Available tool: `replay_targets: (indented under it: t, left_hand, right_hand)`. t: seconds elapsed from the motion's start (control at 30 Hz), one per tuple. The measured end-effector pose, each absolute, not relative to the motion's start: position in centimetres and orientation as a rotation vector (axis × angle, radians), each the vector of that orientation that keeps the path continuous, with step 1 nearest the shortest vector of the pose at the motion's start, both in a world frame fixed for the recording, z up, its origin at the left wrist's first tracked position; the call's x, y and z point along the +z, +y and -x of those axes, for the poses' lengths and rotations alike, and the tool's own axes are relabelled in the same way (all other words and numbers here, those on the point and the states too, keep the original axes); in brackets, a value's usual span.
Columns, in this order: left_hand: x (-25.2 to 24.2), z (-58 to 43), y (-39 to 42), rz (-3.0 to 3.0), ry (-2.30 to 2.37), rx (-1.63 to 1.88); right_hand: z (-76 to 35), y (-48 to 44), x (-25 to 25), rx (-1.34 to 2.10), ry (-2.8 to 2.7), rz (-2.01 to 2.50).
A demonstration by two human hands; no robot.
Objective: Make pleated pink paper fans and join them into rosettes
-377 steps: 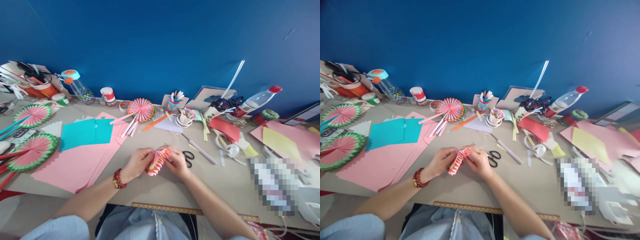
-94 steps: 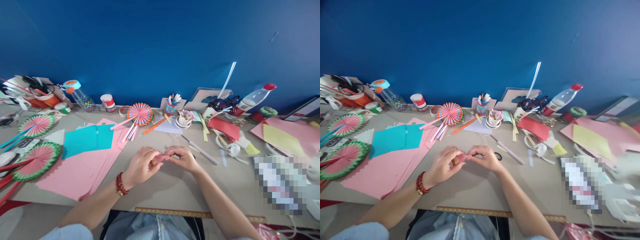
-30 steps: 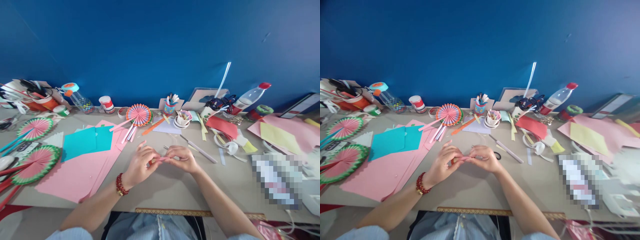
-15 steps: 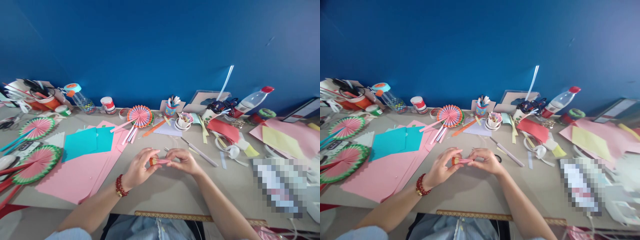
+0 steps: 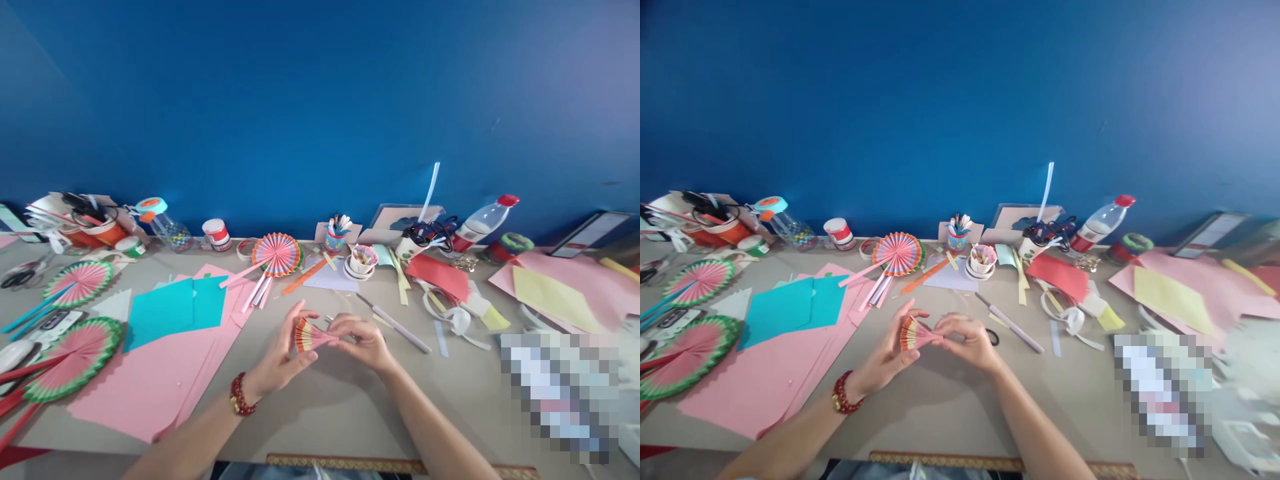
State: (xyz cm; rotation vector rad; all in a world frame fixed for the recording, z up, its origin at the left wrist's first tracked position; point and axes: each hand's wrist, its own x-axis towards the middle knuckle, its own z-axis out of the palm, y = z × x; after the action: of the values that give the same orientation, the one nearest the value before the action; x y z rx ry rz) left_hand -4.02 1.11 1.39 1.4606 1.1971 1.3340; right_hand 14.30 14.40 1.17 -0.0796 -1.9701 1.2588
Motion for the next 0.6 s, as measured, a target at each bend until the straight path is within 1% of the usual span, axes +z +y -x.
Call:
replay_targets:
  t: [0.1, 0.4, 0.6]
  left_hand:
    - [1.23, 3.80, 1.26, -1.443, 1.156, 1.273]
    - [0.99, 3.96, 1.81, -1.460, 1.200, 1.267]
    - [0.47, 3.81, 2.01, -1.452, 1.389, 1.325]
  right_hand:
    - [-14.13, 14.48, 0.46, 1.212, -1.988, 0.120]
    - [-13.88, 14.46, 0.51, 1.144, -2.046, 0.201]
    - [-13.88, 14.46, 0.31, 1.113, -2.075, 0.238]
